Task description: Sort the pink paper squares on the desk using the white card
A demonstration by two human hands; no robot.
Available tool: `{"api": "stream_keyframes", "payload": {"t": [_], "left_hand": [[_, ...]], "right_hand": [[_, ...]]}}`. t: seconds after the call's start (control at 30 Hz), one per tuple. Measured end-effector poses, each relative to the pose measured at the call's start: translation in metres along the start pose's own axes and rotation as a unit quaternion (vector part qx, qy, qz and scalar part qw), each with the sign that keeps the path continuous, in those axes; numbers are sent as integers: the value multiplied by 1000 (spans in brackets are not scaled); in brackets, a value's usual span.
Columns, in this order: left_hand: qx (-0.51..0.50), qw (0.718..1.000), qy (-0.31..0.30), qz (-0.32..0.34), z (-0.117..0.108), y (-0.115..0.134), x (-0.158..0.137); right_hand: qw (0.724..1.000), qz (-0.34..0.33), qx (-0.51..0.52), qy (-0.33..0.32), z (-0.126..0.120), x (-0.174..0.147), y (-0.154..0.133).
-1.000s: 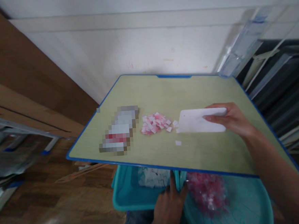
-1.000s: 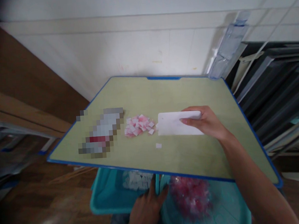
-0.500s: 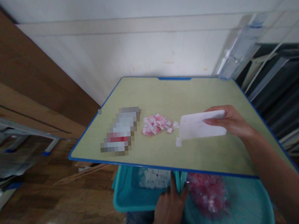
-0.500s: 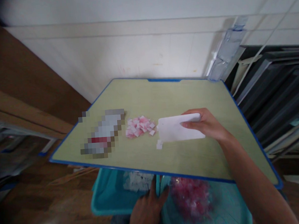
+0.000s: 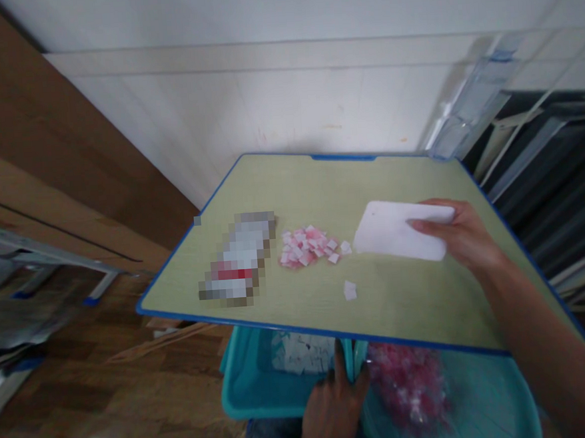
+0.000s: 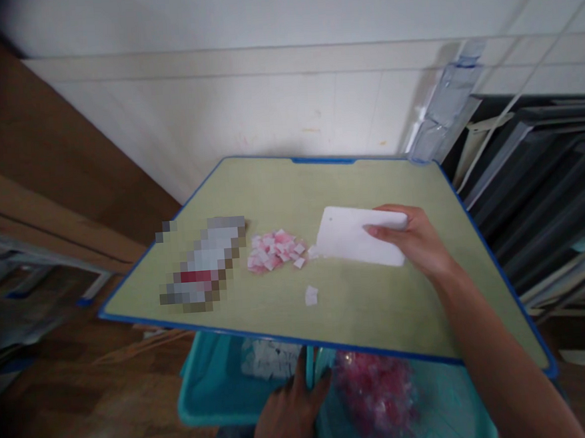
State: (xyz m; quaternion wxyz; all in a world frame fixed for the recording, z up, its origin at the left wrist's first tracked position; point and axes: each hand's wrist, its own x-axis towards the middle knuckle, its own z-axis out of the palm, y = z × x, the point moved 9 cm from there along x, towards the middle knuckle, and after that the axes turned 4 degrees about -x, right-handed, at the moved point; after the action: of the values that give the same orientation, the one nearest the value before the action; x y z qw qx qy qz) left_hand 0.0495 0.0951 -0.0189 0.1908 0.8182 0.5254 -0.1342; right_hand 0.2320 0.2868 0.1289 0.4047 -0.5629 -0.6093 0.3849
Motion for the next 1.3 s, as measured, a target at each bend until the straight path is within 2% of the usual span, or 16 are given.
{"api": "stream_keyframes", "payload": {"t": [0.07, 0.13, 0.33, 0.57, 0.7, 0.87, 0.93, 1.07, 1.13, 1.2, 1.3], "left_hand": [[0, 1000, 7, 0, -1, 0, 0], [2, 1000, 18, -3, -3, 0, -1], [7, 1000, 30, 0, -6, 1, -1], [4, 999, 32, 1, -4, 0, -1], [9, 999, 31, 5, -2, 1, -2], [12, 1000, 26, 2, -2, 1, -1], [11, 1000, 25, 0, -3, 1, -1], [14, 1000, 21, 3, -1, 1, 1], [16, 1000, 21, 2, 1, 0, 1], [15, 1000, 15, 7, 4, 0, 1], [14, 1000, -2, 16, 9, 0, 2]], "right_hand": [[998, -3, 12, 56, -14, 4, 5], [997, -1, 21, 69, -18, 7, 9], [999, -4, -24, 26, -9, 7, 7], [999, -7, -34, 34, -11, 6, 6], [1000, 4, -22, 11, -5, 5, 5], [998, 7, -62, 16, -10, 1, -1], [998, 16, -63, -5, -6, -2, -3], [992, 18, -54, -114, 21, -9, -8], [989, 17, -38, -139, 30, -11, -9], [994, 28, 3, -104, 25, -8, -4], [997, 52, 61, -17, 7, -4, 6]]}}
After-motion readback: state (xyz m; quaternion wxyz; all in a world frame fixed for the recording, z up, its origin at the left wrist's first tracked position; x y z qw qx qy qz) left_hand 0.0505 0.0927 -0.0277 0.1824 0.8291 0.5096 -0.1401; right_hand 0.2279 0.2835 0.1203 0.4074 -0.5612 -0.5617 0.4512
